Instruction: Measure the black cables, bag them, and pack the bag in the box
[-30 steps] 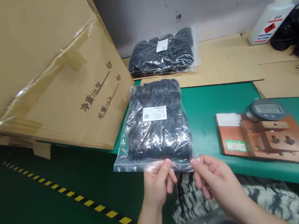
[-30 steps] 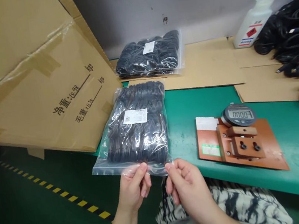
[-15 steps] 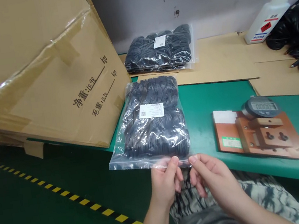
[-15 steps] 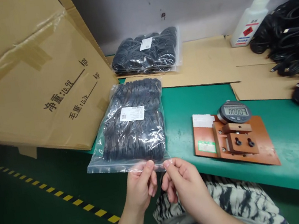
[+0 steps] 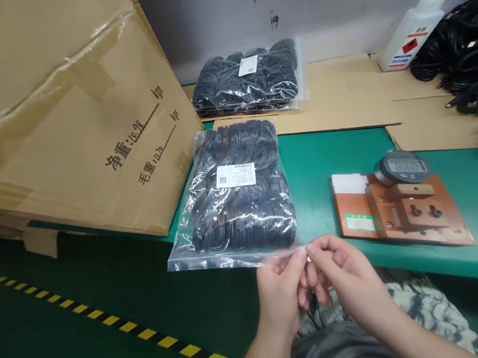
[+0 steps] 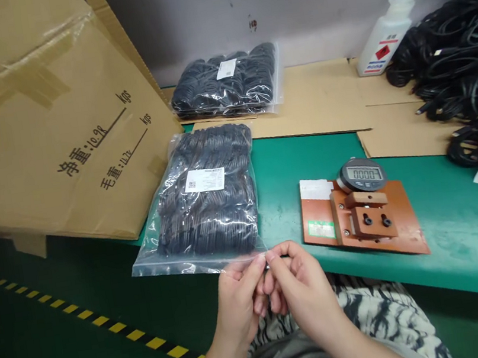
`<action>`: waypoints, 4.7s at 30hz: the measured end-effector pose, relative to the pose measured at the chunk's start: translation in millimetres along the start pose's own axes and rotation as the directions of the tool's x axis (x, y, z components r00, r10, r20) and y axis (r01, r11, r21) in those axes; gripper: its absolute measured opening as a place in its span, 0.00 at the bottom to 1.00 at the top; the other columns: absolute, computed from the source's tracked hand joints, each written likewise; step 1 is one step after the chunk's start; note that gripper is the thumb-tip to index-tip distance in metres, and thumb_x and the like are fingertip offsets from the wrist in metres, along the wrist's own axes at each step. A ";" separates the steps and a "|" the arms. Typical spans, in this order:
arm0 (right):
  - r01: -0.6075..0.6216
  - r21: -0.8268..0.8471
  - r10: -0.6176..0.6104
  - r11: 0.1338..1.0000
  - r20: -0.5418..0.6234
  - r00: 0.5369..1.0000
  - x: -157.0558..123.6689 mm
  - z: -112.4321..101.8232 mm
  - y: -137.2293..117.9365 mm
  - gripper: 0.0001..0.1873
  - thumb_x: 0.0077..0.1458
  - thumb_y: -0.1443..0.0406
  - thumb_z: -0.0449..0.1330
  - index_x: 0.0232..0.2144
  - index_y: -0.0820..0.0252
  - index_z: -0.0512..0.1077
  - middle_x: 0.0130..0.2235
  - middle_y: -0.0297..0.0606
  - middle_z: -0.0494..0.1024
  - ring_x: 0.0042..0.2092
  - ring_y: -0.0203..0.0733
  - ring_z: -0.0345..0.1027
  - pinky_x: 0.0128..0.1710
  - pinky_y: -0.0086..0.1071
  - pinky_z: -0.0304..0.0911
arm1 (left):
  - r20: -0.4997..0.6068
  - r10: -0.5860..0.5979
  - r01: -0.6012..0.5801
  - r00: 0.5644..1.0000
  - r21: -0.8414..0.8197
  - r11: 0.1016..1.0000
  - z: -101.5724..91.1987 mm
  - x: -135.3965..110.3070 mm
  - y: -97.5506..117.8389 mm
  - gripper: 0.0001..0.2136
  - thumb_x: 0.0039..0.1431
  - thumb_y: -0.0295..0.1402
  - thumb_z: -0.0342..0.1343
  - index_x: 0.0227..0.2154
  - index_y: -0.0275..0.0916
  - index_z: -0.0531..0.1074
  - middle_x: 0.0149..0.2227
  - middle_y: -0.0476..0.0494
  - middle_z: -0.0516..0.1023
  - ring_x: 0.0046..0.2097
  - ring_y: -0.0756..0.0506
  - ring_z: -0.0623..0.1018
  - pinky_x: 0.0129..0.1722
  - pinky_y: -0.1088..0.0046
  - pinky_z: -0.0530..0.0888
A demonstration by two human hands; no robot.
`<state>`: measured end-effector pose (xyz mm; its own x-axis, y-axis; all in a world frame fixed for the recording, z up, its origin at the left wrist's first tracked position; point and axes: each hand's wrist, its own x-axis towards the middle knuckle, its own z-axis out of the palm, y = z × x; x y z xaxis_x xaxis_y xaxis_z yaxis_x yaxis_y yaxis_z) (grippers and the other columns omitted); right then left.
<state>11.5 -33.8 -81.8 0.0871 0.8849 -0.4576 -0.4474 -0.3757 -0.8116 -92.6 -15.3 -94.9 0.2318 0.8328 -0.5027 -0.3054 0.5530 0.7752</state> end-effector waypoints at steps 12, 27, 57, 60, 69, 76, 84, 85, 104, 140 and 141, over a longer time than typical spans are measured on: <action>-0.036 -0.036 0.039 0.999 0.078 0.996 -8.1 -9.0 -2.2 0.22 0.57 0.47 0.63 0.36 0.58 0.63 0.20 0.27 0.72 0.17 0.32 0.64 0.15 0.21 0.59 | -0.060 -0.024 0.020 0.998 -0.063 0.998 3.7 -0.6 -2.1 0.24 0.49 0.49 0.66 0.12 0.36 0.66 0.09 0.54 0.61 0.10 0.57 0.58 0.10 0.80 0.54; -0.150 -0.092 0.157 0.984 0.080 0.984 7.8 9.1 -10.7 0.28 0.46 0.41 0.65 0.28 0.59 0.64 0.15 0.26 0.69 0.11 0.29 0.56 0.11 0.20 0.49 | -0.172 0.128 -0.130 0.977 0.001 0.992 -10.3 -0.7 -0.3 0.26 0.53 0.46 0.65 0.11 0.37 0.62 0.09 0.56 0.58 0.11 0.58 0.58 0.12 0.81 0.54; -0.010 -0.015 0.010 1.000 -0.048 0.999 4.1 21.5 12.4 0.28 0.49 0.46 0.68 0.17 0.63 0.68 0.11 0.29 0.66 0.11 0.24 0.52 0.12 0.19 0.45 | -0.137 0.206 -0.204 0.969 0.028 0.979 -38.1 4.3 1.2 0.23 0.58 0.44 0.62 0.14 0.36 0.65 0.11 0.56 0.60 0.13 0.57 0.58 0.13 0.82 0.54; -0.038 0.039 0.040 0.999 -0.054 0.998 4.1 21.8 16.8 0.26 0.50 0.47 0.68 0.20 0.62 0.68 0.12 0.28 0.67 0.11 0.24 0.51 0.12 0.19 0.46 | -0.123 0.187 -0.186 0.975 0.019 0.982 -37.4 2.8 -0.6 0.24 0.59 0.46 0.60 0.14 0.36 0.65 0.11 0.56 0.60 0.12 0.57 0.58 0.13 0.81 0.54; -0.057 0.117 0.066 0.991 -0.074 0.995 3.5 32.0 20.8 0.26 0.49 0.51 0.70 0.15 0.63 0.66 0.14 0.29 0.67 0.14 0.24 0.51 0.15 0.20 0.47 | -0.117 0.152 -0.152 0.981 0.010 0.988 -37.0 1.3 0.5 0.24 0.57 0.43 0.63 0.13 0.37 0.63 0.10 0.56 0.59 0.13 0.56 0.59 0.14 0.80 0.54; -0.042 0.146 0.057 0.988 -0.098 0.994 -0.7 32.5 19.7 0.25 0.48 0.51 0.70 0.16 0.63 0.69 0.14 0.30 0.68 0.13 0.24 0.52 0.14 0.20 0.46 | -0.141 0.137 -0.141 0.980 -0.014 0.990 -34.2 2.6 4.0 0.22 0.55 0.43 0.64 0.15 0.36 0.65 0.11 0.56 0.61 0.13 0.57 0.59 0.13 0.81 0.55; -0.023 0.145 0.042 0.989 -0.130 0.991 -2.3 30.7 19.2 0.24 0.46 0.51 0.72 0.18 0.63 0.71 0.14 0.30 0.69 0.12 0.24 0.53 0.13 0.20 0.48 | -0.176 0.132 -0.149 0.976 -0.092 0.984 -33.8 -0.8 7.5 0.17 0.52 0.43 0.67 0.21 0.37 0.69 0.10 0.61 0.56 0.12 0.57 0.55 0.12 0.82 0.55; -0.035 0.142 0.054 0.989 -0.133 0.990 -2.4 29.9 19.7 0.23 0.45 0.50 0.72 0.20 0.63 0.73 0.14 0.30 0.70 0.12 0.25 0.54 0.13 0.19 0.48 | -0.211 0.143 -0.168 0.967 -0.103 0.980 -35.9 -0.6 9.5 0.19 0.52 0.43 0.67 0.20 0.37 0.66 0.10 0.61 0.56 0.12 0.58 0.55 0.12 0.82 0.55; -0.109 0.124 0.115 0.986 -0.046 0.992 -2.9 30.7 19.9 0.25 0.47 0.50 0.70 0.16 0.63 0.70 0.14 0.31 0.68 0.12 0.26 0.54 0.13 0.21 0.46 | -0.321 0.202 -0.243 0.925 -0.090 0.966 -46.6 -4.6 18.3 0.18 0.50 0.42 0.69 0.21 0.35 0.69 0.17 0.56 0.64 0.14 0.58 0.61 0.12 0.83 0.61; -0.088 0.160 0.086 0.983 0.021 0.996 9.9 58.3 31.5 0.22 0.51 0.53 0.68 0.19 0.64 0.71 0.16 0.29 0.69 0.14 0.26 0.54 0.14 0.22 0.46 | -0.368 0.285 -0.327 0.885 -0.056 0.943 -64.8 -8.2 32.0 0.14 0.52 0.37 0.68 0.24 0.35 0.70 0.22 0.54 0.69 0.16 0.58 0.63 0.14 0.81 0.66; -0.085 0.156 0.083 0.984 0.019 0.996 9.7 58.6 31.9 0.22 0.52 0.53 0.68 0.18 0.63 0.71 0.16 0.29 0.68 0.14 0.26 0.54 0.15 0.22 0.46 | -0.370 0.286 -0.328 0.884 -0.056 0.943 -64.6 -8.5 32.3 0.14 0.52 0.37 0.68 0.24 0.35 0.70 0.22 0.54 0.69 0.16 0.58 0.63 0.14 0.81 0.66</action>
<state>-54.1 -21.1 -90.8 0.0328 0.8554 -0.5169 -0.5869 -0.4021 -0.7027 -164.1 -2.8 -90.2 -0.2243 0.9038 -0.3644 -0.4158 0.2495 0.8746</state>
